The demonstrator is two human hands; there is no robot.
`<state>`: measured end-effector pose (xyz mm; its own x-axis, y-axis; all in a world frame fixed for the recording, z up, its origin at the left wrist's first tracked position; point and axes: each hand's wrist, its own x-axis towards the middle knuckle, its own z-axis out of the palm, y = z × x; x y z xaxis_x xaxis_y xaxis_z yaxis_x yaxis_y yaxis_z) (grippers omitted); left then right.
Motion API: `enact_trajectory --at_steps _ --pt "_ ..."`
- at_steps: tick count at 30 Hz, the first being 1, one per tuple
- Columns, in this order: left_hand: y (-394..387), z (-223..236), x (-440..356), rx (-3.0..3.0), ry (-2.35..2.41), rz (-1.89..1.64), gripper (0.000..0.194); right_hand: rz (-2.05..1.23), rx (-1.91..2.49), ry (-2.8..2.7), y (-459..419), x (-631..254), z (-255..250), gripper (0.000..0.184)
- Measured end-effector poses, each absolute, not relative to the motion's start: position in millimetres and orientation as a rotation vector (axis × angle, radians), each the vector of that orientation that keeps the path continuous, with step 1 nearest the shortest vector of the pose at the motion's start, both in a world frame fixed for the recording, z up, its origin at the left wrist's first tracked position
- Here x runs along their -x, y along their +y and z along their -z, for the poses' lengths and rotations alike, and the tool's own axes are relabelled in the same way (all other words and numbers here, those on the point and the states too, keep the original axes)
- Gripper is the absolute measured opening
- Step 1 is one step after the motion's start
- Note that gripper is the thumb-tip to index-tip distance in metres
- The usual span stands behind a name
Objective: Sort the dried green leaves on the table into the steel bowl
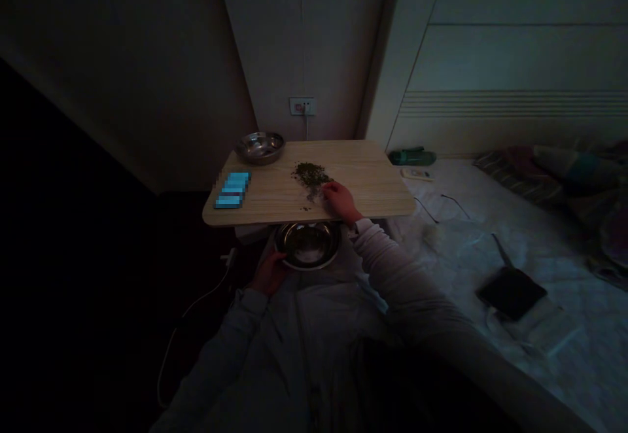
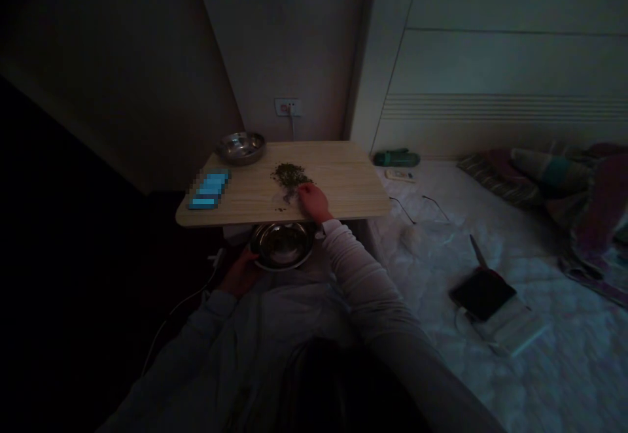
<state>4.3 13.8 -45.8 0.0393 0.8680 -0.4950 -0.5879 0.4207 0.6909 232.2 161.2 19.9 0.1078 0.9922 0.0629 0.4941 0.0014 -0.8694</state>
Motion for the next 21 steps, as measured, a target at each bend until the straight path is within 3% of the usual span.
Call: enact_trajectory --at_steps 21 --pt "14.6 44.1 -4.3 -0.401 1.02 -1.138 0.07 -0.736 1.59 -1.619 145.6 -230.7 -29.2 0.024"
